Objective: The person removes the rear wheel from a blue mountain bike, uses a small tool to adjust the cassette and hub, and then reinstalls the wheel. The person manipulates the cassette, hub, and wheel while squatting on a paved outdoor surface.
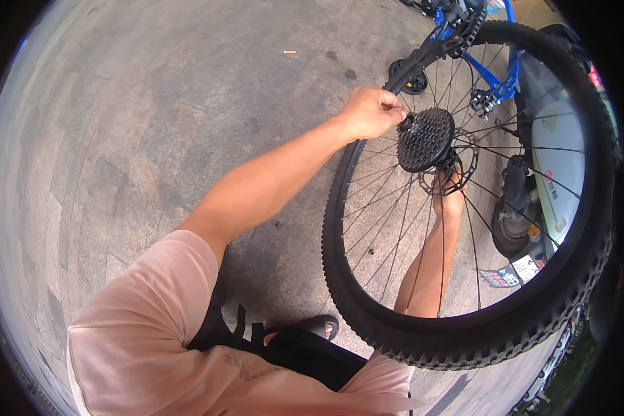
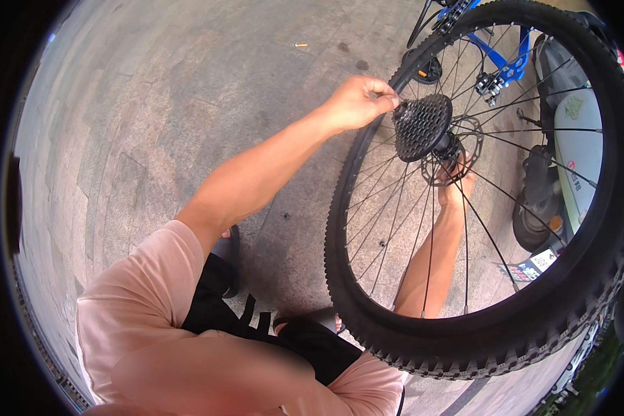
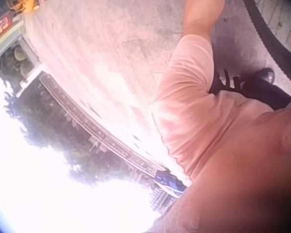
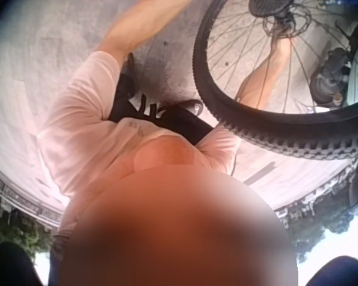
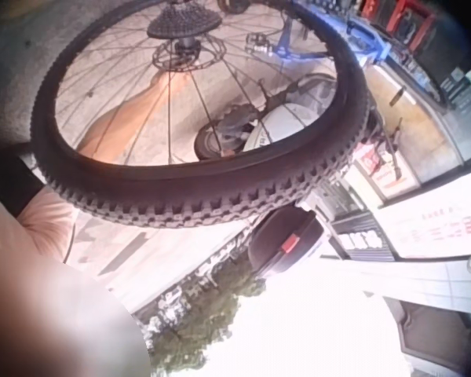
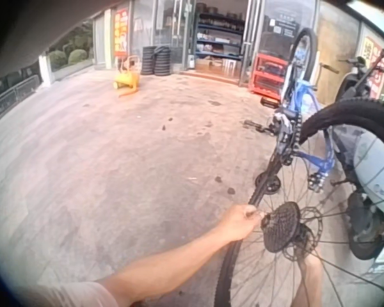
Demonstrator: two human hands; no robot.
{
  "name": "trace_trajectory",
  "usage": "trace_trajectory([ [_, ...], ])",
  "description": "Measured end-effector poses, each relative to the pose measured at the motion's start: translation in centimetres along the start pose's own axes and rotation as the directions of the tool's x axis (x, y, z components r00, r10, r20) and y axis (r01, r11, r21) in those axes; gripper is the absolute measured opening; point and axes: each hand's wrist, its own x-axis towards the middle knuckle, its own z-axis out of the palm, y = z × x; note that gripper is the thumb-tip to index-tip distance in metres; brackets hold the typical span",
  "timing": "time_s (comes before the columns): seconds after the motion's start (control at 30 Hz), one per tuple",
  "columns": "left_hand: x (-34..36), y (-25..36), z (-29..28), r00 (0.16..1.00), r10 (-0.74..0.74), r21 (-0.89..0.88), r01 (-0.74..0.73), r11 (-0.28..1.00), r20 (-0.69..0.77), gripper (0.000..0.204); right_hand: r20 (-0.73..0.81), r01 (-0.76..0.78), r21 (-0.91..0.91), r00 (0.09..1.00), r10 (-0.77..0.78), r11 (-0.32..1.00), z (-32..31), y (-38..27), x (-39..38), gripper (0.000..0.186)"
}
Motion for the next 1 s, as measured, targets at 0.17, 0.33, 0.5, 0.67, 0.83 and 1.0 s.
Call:
trace_trajectory([
  [0.17, 0.1, -0.6, 0.4, 0.999, -0.031, 0.032, 0.032, 0.999, -0.032, 0.024, 0.070, 0.015, 0.021, 0.997, -0.017, 1.000, 0.6, -0.5, -0.9, 0.016],
  [0.33, -0.1, 0.4, 0.4, 0.984, -0.168, 0.156, 0.158, 0.975, 0.053, 0.023, 0.072, 0.030, 0.016, 0.997, -0.031, 0.999, -0.2, -0.3, -0.4, 0.015],
  [0.5, -0.2, -0.5, 0.6, 0.997, 0.019, -0.005, -0.019, 1.000, 0.071, 0.025, 0.046, -0.003, 0.014, 0.999, 0.002, 1.000, 0.3, -0.2, -0.4, 0.017],
  [0.67, 0.1, -1.3, 0.7, 0.997, -0.069, 0.053, 0.067, 0.996, 0.033, 0.025, 0.010, 0.000, -0.008, 1.000, 0.000, 1.000, 1.1, -0.6, -1.0, 0.017],
  [0.83, 0.0, -1.2, 0.7, 0.995, 0.091, 0.070, -0.093, 0.993, 0.030, 0.026, 0.044, 0.007, 0.008, 0.999, -0.007, 1.000, 0.4, 0.0, -0.4, 0.017],
  [1.0, -0.1, -0.3, 0.2, 0.998, -0.039, 0.096, 0.033, 0.995, 0.058, 0.020, 0.010, 0.010, -0.008, 1.000, -0.010, 1.000, -0.6, 0.6, 0.5, 0.018],
])
